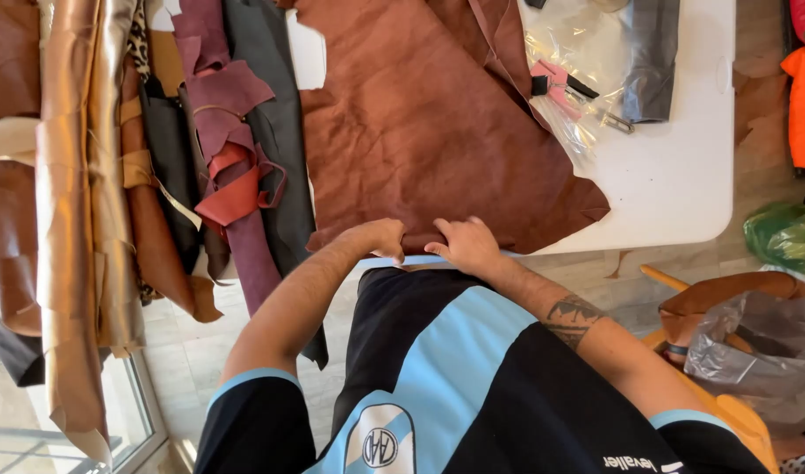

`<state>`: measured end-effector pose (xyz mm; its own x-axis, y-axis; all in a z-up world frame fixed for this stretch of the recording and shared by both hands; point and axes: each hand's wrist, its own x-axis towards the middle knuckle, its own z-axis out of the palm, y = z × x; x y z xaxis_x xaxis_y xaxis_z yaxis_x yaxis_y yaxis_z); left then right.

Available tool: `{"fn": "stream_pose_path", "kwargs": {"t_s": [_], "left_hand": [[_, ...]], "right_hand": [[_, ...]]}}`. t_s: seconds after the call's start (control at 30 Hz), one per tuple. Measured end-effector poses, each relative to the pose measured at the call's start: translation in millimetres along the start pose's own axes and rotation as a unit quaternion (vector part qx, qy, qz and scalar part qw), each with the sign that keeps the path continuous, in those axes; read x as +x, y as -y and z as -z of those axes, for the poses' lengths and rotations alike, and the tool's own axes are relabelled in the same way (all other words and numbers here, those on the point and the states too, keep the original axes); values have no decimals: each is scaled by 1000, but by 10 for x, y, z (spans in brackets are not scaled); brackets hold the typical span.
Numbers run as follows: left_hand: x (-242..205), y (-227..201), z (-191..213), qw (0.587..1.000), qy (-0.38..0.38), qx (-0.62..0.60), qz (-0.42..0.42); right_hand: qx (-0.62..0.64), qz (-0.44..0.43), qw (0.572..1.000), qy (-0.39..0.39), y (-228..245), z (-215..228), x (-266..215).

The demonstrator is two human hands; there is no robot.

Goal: Rolling, unrolling, and organizing various leather hides on a workshop table.

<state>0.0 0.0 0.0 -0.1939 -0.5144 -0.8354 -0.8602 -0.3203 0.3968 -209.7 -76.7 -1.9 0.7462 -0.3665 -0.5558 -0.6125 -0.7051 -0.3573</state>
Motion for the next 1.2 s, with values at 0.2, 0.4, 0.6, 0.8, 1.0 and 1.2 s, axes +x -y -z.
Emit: {"fn": "stream_pose_path", "kwargs": {"t_s": [0.2, 0.4, 0.6, 0.8, 1.0, 1.2], "left_hand": [[277, 105, -194, 990, -38, 130, -41], [435, 297, -260, 990, -13, 139, -2], [798, 601, -546, 999, -11, 29, 8], [274, 515, -777, 923, -297, 216, -115], [983, 867, -1082, 870, -393, 264, -138], [944, 906, -578, 863, -442, 245, -24]], "right_hand": [[46, -43, 997, 54, -14, 161, 65], [-34, -34, 993, 104, -249, -432, 251], [-62, 30, 998, 0, -423, -761, 260], [-60, 53, 985, -155, -994, -1550, 292], [-31, 3, 977, -210, -749, -997, 307], [-1, -59, 942, -329, -1399, -955, -257]]}}
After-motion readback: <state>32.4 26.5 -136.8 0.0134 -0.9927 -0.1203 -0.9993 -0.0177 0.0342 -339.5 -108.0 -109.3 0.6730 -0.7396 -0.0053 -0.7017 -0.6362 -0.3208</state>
